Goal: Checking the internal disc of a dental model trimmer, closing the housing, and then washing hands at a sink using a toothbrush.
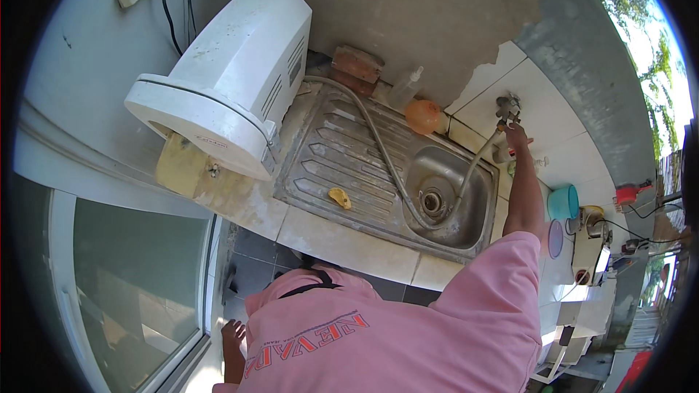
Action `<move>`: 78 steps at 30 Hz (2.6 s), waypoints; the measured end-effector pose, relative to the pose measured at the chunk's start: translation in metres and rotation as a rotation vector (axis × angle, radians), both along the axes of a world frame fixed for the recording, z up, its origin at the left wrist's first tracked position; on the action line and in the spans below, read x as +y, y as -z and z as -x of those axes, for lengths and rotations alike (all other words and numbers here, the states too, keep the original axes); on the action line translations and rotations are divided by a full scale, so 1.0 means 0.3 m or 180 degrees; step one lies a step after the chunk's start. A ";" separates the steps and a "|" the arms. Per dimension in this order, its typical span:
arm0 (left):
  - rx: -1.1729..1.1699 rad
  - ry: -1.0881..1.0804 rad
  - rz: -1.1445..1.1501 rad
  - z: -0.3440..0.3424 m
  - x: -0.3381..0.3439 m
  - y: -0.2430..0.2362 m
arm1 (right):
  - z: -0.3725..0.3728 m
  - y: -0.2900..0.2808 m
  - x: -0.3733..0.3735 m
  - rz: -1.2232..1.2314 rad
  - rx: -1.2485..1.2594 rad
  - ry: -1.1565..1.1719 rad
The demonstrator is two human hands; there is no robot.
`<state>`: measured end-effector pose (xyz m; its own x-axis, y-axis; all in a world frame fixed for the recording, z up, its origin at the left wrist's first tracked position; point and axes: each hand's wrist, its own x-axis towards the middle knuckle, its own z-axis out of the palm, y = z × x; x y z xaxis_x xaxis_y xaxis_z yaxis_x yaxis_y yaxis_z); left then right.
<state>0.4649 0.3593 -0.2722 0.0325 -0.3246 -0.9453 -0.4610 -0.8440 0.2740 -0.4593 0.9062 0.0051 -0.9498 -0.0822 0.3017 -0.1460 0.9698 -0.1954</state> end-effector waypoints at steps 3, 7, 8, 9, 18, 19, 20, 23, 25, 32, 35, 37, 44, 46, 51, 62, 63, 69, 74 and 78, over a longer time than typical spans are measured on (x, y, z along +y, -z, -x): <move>-0.0176 -0.0161 -0.0292 -0.080 0.001 0.192 | -0.019 0.050 0.080 0.0562 -0.0624 0.0052; -0.0115 -0.0091 0.0031 -0.122 0.059 0.096 | -0.071 0.154 -0.064 0.1147 -0.0779 0.0213; -0.0114 -0.0117 0.0118 -0.106 0.057 0.061 | -0.067 0.182 -0.074 0.1063 -0.0774 0.0415; -0.0118 -0.0223 0.0210 0.051 0.024 0.013 | -0.042 0.217 -0.118 0.0972 -0.0780 0.0535; 0.0197 -0.0183 0.1746 0.434 -0.111 -0.249 | -0.321 0.323 -0.148 0.0906 0.0990 0.0807; 0.0255 -0.0209 0.1915 0.438 -0.110 -0.276 | -0.435 0.323 -0.246 0.1120 0.0936 0.0860; 0.0358 -0.0168 0.2052 0.461 -0.121 -0.300 | -0.528 0.335 -0.298 0.1279 0.0990 0.0632; 0.0662 -0.0412 0.2508 0.578 -0.221 -0.382 | -0.828 0.350 -0.409 0.1359 0.0843 0.0261; 0.0956 -0.0425 0.3006 0.688 -0.321 -0.499 | -0.972 0.393 -0.427 0.1423 0.0499 0.0303; 0.2317 0.0437 0.3941 1.061 -0.659 -0.970 | -1.180 0.306 -0.533 0.2143 0.0246 -0.0134; 0.2200 0.0870 0.3970 1.170 -0.757 -1.018 | -1.145 0.173 -0.565 0.1383 0.0253 -0.0198; 0.2172 0.1045 0.4077 1.230 -0.828 -0.988 | -1.125 0.077 -0.621 0.1504 0.0206 -0.0428; 0.2781 0.0969 0.3761 1.354 -0.904 -0.938 | -1.099 -0.232 -1.105 0.2436 0.0292 -0.1261; 0.3016 0.0959 0.3628 1.360 -0.903 -0.935 | -1.048 -0.255 -1.154 0.1792 0.0259 -0.1530; 0.2910 0.1385 0.3554 1.324 -0.865 -0.968 | -1.161 -0.412 -1.511 0.2053 0.0490 -0.1960; 0.2415 0.1562 0.4540 1.321 -0.847 -0.945 | -1.131 -0.773 -2.338 0.0513 -0.0419 -0.3764; 0.2317 0.1555 0.4719 1.315 -0.849 -0.940 | -1.103 -0.738 -2.419 0.0138 -0.0301 -0.4022; 0.2316 0.1533 0.4781 1.326 -0.836 -0.941 | -0.982 -0.446 -2.770 -0.1715 -0.1704 -0.4068; 0.2171 0.1530 0.4825 1.321 -0.840 -0.940 | -1.070 -0.339 -2.865 -0.2577 -0.3115 -0.3119; 0.2090 0.1484 0.4830 1.309 -0.838 -0.948 | -1.082 -0.296 -2.895 -0.2399 -0.3524 -0.3417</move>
